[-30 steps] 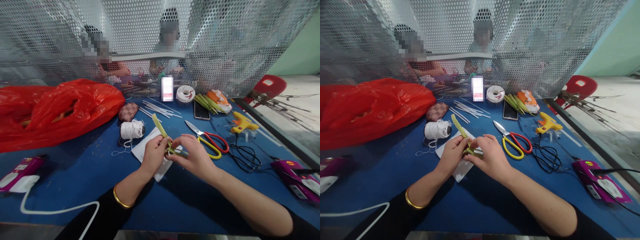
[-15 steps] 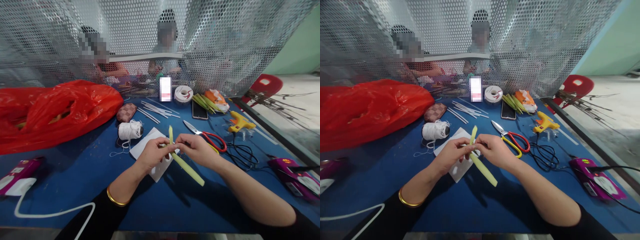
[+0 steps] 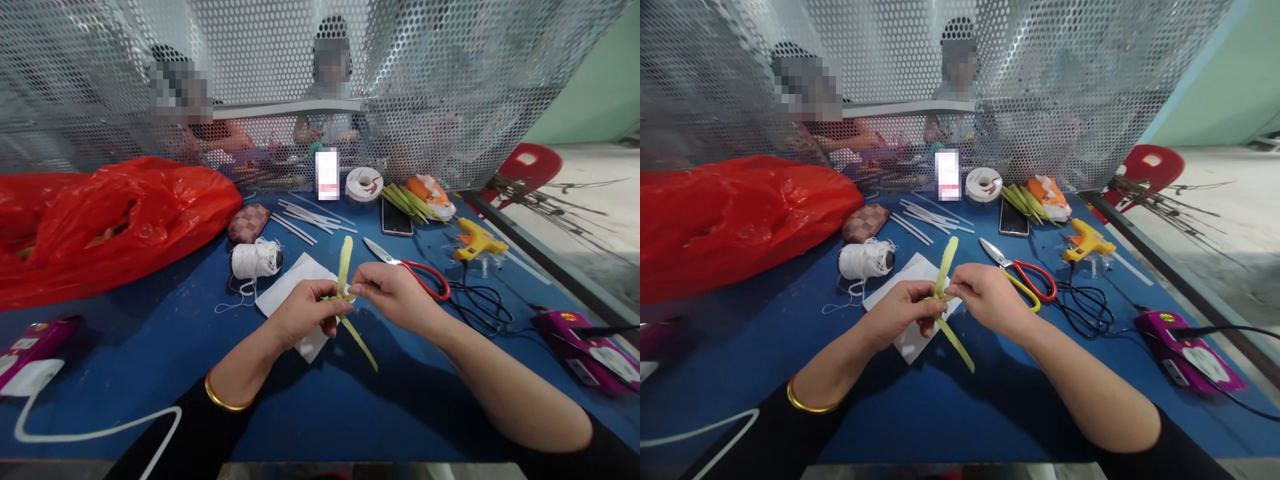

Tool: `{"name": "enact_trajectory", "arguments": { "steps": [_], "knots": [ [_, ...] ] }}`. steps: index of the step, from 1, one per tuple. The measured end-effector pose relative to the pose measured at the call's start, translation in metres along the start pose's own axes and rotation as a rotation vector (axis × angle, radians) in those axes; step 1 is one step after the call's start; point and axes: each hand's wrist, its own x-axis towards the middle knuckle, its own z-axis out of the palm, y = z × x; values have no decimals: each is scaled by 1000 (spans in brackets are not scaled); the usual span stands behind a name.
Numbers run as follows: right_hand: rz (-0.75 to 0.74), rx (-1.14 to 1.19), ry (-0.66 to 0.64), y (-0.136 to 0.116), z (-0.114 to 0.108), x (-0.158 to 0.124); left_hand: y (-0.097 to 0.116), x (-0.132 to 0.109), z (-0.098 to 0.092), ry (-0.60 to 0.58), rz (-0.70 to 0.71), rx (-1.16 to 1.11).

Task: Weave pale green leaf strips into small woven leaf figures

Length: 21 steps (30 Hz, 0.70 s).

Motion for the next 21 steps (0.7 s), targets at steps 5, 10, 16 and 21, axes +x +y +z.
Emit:
{"name": "enact_trajectory", "arguments": {
  "steps": [5, 10, 16, 21],
  "knots": [
    [-158, -206, 360, -11, -4, -3, 0, 3, 0, 197, 53, -133],
    [40, -111, 222, -10, 1, -5, 0, 6, -3, 214, 81, -233],
    [284, 330, -118, -4, 17, -2, 0, 5, -2, 141, 80, -330],
    [287, 390, -62, -9, 11, -1, 0, 4, 0, 116, 96, -167]
  ]
}}
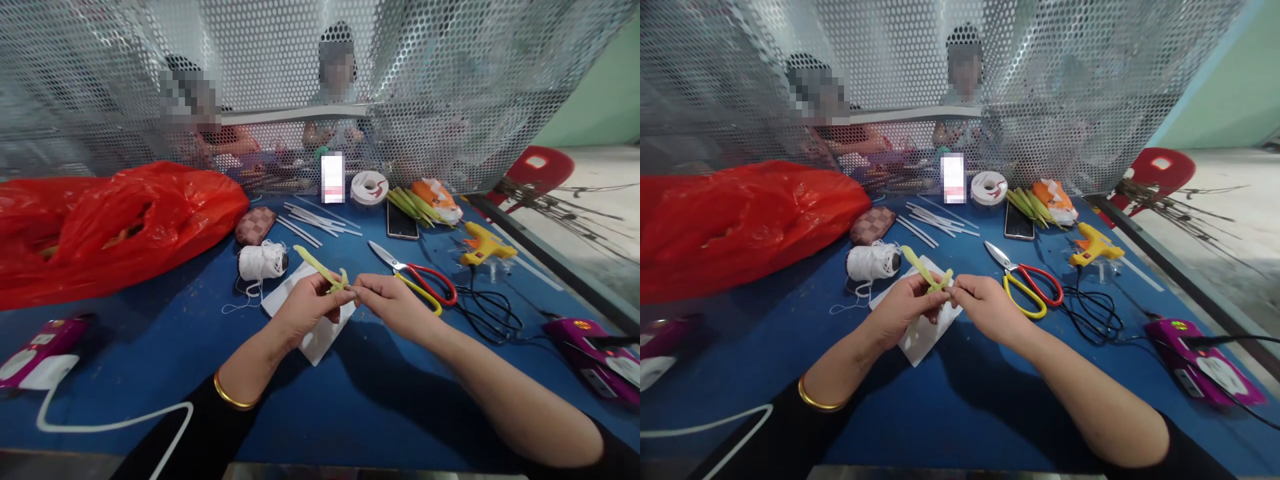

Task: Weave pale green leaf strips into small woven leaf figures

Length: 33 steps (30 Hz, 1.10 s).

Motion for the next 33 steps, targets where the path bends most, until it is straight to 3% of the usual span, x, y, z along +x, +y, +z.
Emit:
{"name": "enact_trajectory", "arguments": {
  "steps": [5, 16, 19, 25, 29, 30, 31, 33],
  "knots": [
    [-21, 25, 8, -3, -5, 0, 1, -1, 2, -66, 33, -10],
    [21, 38, 2, -7, -12, -2, 1, -2, 2, 7, 20, -110],
    [-39, -17, 30, -6, -11, -1, 2, -1, 1, 24, 0, -147],
    [-207, -326, 199, 1, -7, 0, 3, 2, -5, -1, -80, -295],
    [-439, -559, 580, 0, 2, -8, 0, 5, -3, 61, -14, -395],
    [-473, -560, 604, -1, 5, -10, -1, 5, -2, 80, 14, -412],
    [-477, -524, 577, -1, 10, -11, -1, 5, 0, 97, 36, -426],
    [-391, -331, 382, 1, 20, -11, -3, 4, 3, 115, 52, -439]
  ]
}}
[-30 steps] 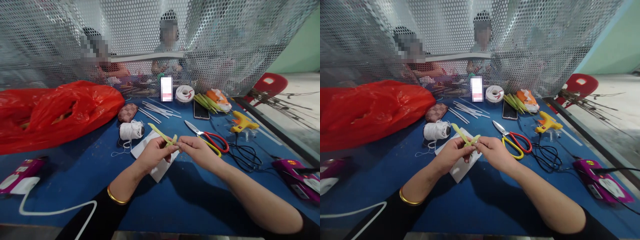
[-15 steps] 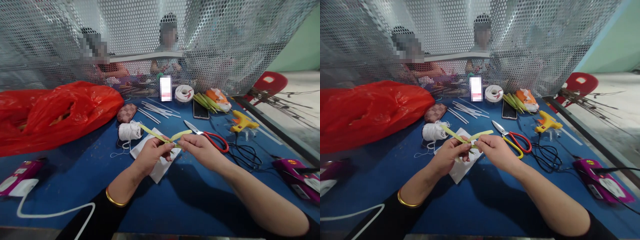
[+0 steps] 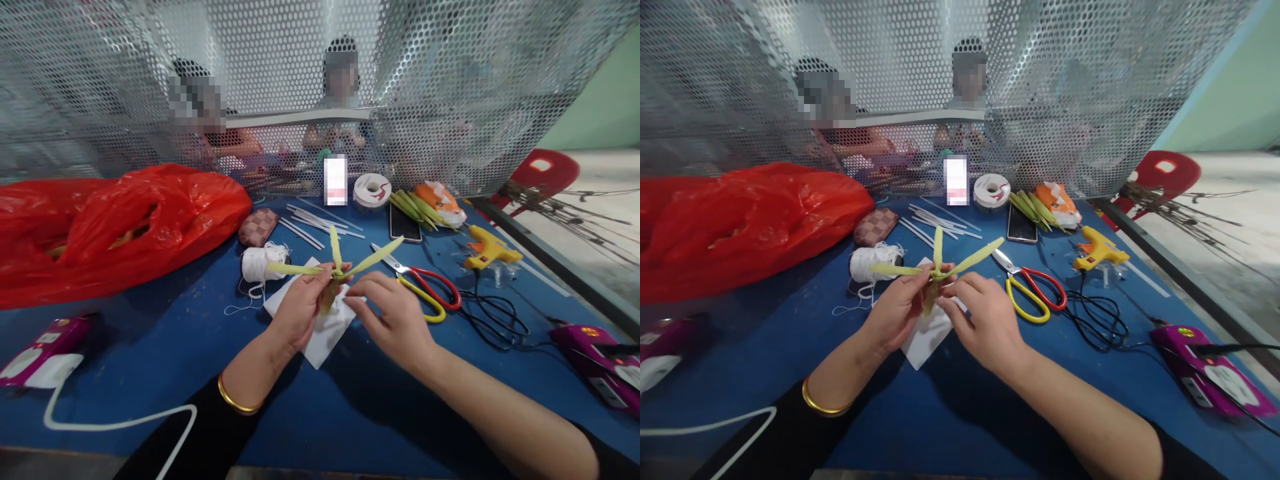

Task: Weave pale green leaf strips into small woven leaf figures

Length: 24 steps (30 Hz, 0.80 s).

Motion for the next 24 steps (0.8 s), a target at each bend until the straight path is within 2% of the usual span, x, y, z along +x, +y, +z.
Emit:
{"name": "enact_trajectory", "arguments": {
  "steps": [3, 6, 9, 12, 15, 19, 24],
  "knots": [
    [280, 302, -141, 2, 18, -3, -4, -3, 4, -3, -45, -20],
    [438, 511, -154, 6, 28, -4, -10, -3, 6, 21, -64, -14],
    [434, 486, -168, 7, 27, -4, -15, -2, 5, 169, 28, 87],
    [349, 283, -194, 4, 21, -4, -17, -2, 4, 280, 58, 218],
    [280, 132, -211, 4, 18, -4, -16, -4, 6, 224, 19, 221],
    [311, 77, -239, 7, 20, -4, -18, -9, 12, 149, -52, 25],
    [358, 44, -297, 7, 24, -7, -27, -11, 16, 158, -82, -97]
  ]
}}
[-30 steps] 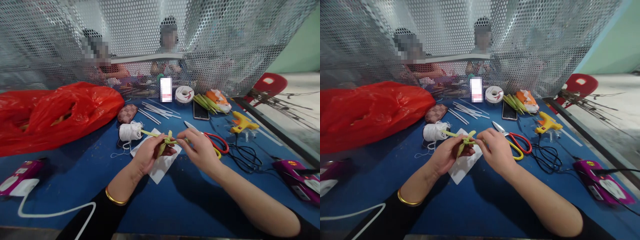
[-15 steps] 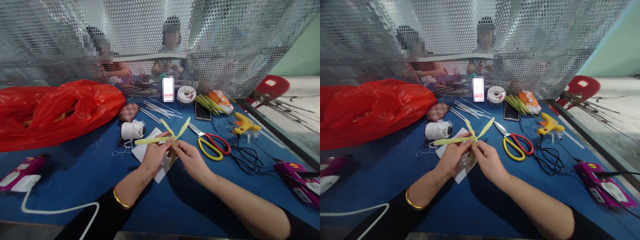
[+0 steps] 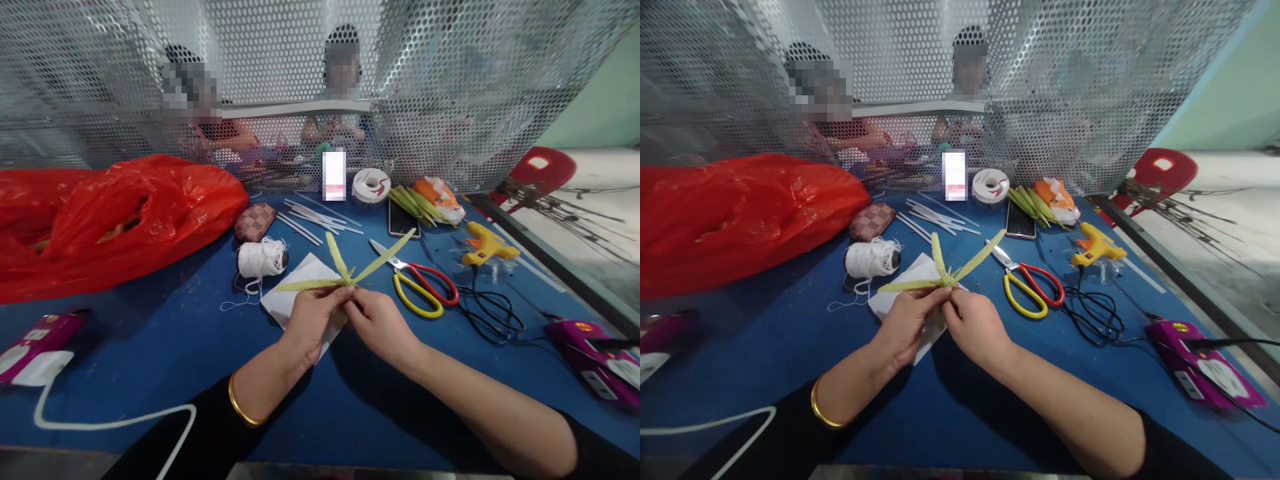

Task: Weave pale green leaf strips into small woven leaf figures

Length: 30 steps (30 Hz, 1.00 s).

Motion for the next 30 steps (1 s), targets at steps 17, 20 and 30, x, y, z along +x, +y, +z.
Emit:
{"name": "enact_trajectory", "arguments": {
  "steps": [17, 20, 30],
  "knots": [
    [-22, 65, 19, -2, 1, -3, 5, 7, -8, 138, 29, -24],
    [-7, 93, 18, -2, 1, -4, 7, 7, -6, 108, 34, -68],
    [-8, 149, -48, -13, -1, -12, 5, 10, -7, 186, 63, -63]
  ]
}}
